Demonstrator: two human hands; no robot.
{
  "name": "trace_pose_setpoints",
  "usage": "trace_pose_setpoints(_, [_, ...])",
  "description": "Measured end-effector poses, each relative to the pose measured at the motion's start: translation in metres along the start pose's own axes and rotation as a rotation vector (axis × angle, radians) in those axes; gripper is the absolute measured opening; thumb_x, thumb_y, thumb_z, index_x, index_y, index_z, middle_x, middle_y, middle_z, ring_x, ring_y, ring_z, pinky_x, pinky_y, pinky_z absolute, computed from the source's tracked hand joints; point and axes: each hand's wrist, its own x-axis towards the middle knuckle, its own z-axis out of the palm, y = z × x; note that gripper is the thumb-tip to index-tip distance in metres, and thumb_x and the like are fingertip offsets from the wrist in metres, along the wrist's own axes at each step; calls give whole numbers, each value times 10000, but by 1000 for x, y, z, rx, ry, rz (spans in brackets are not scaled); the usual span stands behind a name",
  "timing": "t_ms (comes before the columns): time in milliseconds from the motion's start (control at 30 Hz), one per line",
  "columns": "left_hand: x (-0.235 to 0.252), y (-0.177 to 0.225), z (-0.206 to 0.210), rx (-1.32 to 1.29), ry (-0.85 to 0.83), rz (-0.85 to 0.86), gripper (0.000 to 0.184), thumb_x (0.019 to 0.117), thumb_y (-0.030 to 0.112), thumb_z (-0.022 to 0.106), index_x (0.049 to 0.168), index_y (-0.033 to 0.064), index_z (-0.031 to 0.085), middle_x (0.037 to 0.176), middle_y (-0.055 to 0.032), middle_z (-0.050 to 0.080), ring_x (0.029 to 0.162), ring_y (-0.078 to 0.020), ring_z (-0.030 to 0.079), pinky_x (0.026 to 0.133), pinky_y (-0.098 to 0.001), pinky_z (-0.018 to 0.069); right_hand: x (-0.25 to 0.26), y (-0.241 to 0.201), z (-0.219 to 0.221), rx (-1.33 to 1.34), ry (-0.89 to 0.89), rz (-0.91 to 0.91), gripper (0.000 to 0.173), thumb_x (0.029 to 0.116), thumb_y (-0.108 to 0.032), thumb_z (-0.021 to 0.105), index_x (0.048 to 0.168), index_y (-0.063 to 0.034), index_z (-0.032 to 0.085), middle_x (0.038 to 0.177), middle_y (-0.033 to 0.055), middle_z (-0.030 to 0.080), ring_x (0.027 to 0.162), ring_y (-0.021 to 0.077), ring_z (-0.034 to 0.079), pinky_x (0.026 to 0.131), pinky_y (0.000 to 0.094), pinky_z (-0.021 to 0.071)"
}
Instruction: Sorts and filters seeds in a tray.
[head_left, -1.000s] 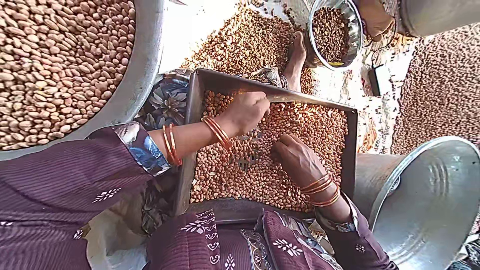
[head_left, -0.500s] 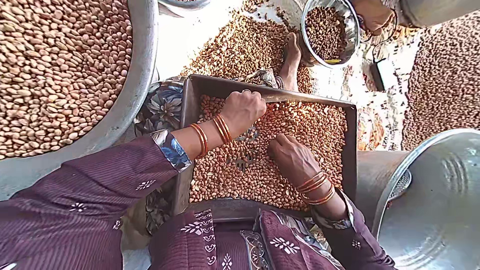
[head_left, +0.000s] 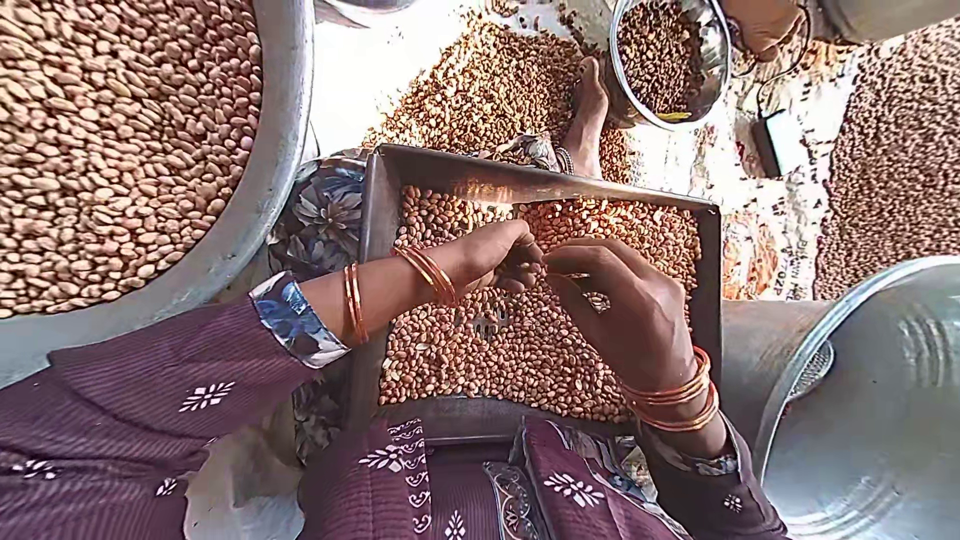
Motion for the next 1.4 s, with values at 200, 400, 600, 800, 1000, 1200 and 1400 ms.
trace_pose_setpoints(200, [-33,41,-25,-17,82,193,262,1100,174,405,931,112,596,787,17,599,670,-63,602,618,-189,515,14,6,5,-312,-515,499,259,1052,-203,561,1220,-23,641,1009,220,689,771,391,700,666,560,556])
trace_pose_setpoints(400, [-34,62,-39,-45,147,386,283,1099,188,402,889,137,585,763,35,594,664,-50,590,614,-177,496,10,-18,54,83,-441,231,414,999,-96,574,1412,-82,544,1262,162,610,735,221,690,643,397,600])
trace_pose_setpoints(600, [-36,58,-51,519,92,378,285,1112,212,437,956,105,650,761,27,557,614,-30,508,554,-164,407,19,-18,23,-282,-806,574,317,1083,-261,499,1202,10,610,943,221,695,865,407,710,756,562,550])
trace_pose_setpoints(800, [-26,47,-62,1312,172,413,251,1063,235,523,910,85,653,849,-57,582,822,-211,596,731,-422,493,-2,-32,47,332,-732,51,237,1013,-155,587,1206,-31,648,1065,121,727,788,201,727,697,355,614])
trace_pose_setpoints(1000, [-36,40,-56,1576,227,308,176,1027,111,555,889,39,637,898,-145,612,896,-352,652,697,-518,514,39,12,67,-48,-339,12,155,977,-78,642,1077,-85,759,1019,121,718,781,240,715,669,389,595])
trace_pose_setpoints(1200, [-43,38,-47,1664,172,135,99,995,68,593,947,4,651,1035,-185,645,988,-389,661,718,-537,523,38,19,84,-43,-273,-16,114,972,-63,633,968,-44,746,915,130,693,777,248,701,691,366,588])
trace_pose_setpoints(1400, [-41,36,-48,1666,153,163,157,1011,121,605,889,33,652,988,-161,645,940,-369,665,695,-522,520,34,22,74,-29,-319,83,116,969,-96,636,1000,-18,716,945,137,665,742,232,680,673,368,590])
